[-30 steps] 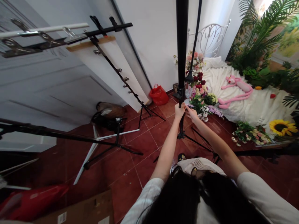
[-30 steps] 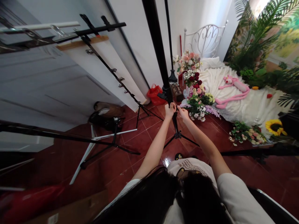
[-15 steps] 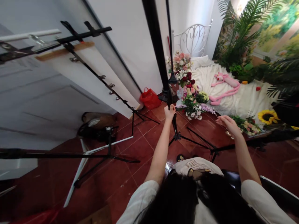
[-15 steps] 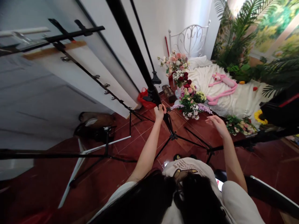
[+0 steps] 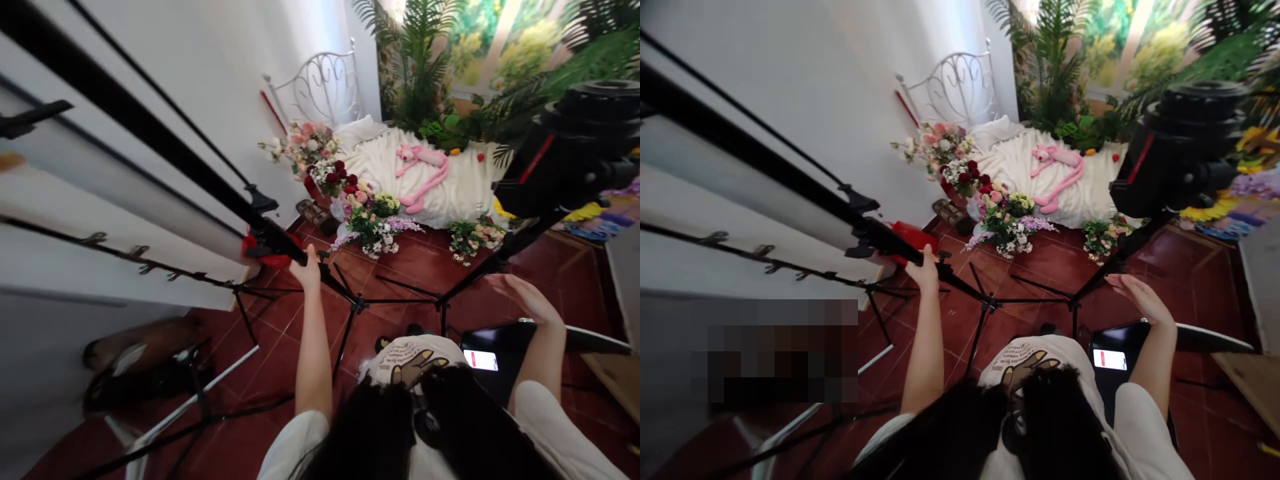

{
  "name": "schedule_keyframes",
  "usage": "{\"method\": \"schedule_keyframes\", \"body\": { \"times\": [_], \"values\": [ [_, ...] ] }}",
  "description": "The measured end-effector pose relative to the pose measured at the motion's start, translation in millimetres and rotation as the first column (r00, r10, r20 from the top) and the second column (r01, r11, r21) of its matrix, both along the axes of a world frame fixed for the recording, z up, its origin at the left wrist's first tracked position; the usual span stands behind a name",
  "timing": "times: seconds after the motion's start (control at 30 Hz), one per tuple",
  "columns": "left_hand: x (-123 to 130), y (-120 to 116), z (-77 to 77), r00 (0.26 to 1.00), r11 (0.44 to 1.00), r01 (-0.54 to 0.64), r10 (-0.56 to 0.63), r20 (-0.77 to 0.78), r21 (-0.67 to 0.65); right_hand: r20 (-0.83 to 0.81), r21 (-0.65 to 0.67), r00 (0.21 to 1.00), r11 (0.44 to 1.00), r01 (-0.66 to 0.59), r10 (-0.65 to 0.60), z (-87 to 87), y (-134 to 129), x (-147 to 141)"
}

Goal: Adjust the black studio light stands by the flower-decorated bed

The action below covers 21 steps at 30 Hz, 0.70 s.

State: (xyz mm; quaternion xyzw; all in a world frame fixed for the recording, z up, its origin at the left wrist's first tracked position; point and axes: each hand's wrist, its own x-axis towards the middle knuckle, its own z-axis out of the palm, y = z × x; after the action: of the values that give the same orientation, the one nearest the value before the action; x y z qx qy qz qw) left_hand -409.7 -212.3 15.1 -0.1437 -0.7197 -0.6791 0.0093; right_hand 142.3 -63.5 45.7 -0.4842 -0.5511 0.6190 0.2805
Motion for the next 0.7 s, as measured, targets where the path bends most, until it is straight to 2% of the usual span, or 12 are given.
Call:
{"method": "schedule_keyframes", "body": {
  "times": [0.13,0.23,0.33,0.4,0.47,0.53,0.57,0.6,0.63,0.7],
  "values": [
    [15.7,1.4,-3.2,0.982,0.976,-0.179,0.171,-0.078,-0.123,-0.049,0.026,0.982,0.983,0.182,-0.180,-11.2,0.0,7.7],
    [49.5,1.8,-10.9,0.933,0.918,-0.343,0.307,-0.190,-0.198,-0.072,-0.017,0.947,0.949,0.314,-0.314,-22.6,-2.8,3.2],
    [91.7,3.7,-24.4,0.904,0.882,-0.398,0.332,-0.268,-0.251,-0.065,-0.116,0.929,0.928,0.355,-0.364,-29.4,-7.4,-8.3],
    [117.4,10.0,-33.8,0.914,0.885,-0.372,0.296,-0.276,-0.282,-0.081,-0.190,0.926,0.918,0.349,-0.369,-30.5,-8.9,-17.4],
    [140.7,23.6,-40.3,0.958,0.929,-0.227,0.159,-0.240,-0.292,-0.117,-0.248,0.918,0.906,0.343,-0.380,-29.9,-8.9,-25.9],
    [164.6,44.3,-40.9,0.980,0.960,0.107,-0.146,-0.136,-0.260,-0.154,-0.303,0.903,0.889,0.343,-0.401,-28.7,-8.3,-32.8],
    [177.7,56.7,-38.5,0.939,0.923,0.317,-0.338,-0.069,-0.217,-0.173,-0.334,0.894,0.879,0.340,-0.412,-28.0,-8.4,-35.6],
    [191.8,69.6,-34.4,0.847,0.836,0.523,-0.532,-0.013,-0.167,-0.195,-0.368,0.886,0.868,0.332,-0.421,-27.5,-8.7,-38.0],
    [206.8,82.8,-28.6,0.729,0.723,0.681,-0.684,0.013,-0.118,-0.220,-0.404,0.878,0.859,0.316,-0.426,-27.0,-9.5,-40.2],
    [239.0,108.4,-14.2,0.490,0.490,0.870,-0.871,-0.023,-0.055,-0.272,-0.475,0.861,0.838,0.268,-0.429,-26.6,-11.9,-44.0]
  ]
}}
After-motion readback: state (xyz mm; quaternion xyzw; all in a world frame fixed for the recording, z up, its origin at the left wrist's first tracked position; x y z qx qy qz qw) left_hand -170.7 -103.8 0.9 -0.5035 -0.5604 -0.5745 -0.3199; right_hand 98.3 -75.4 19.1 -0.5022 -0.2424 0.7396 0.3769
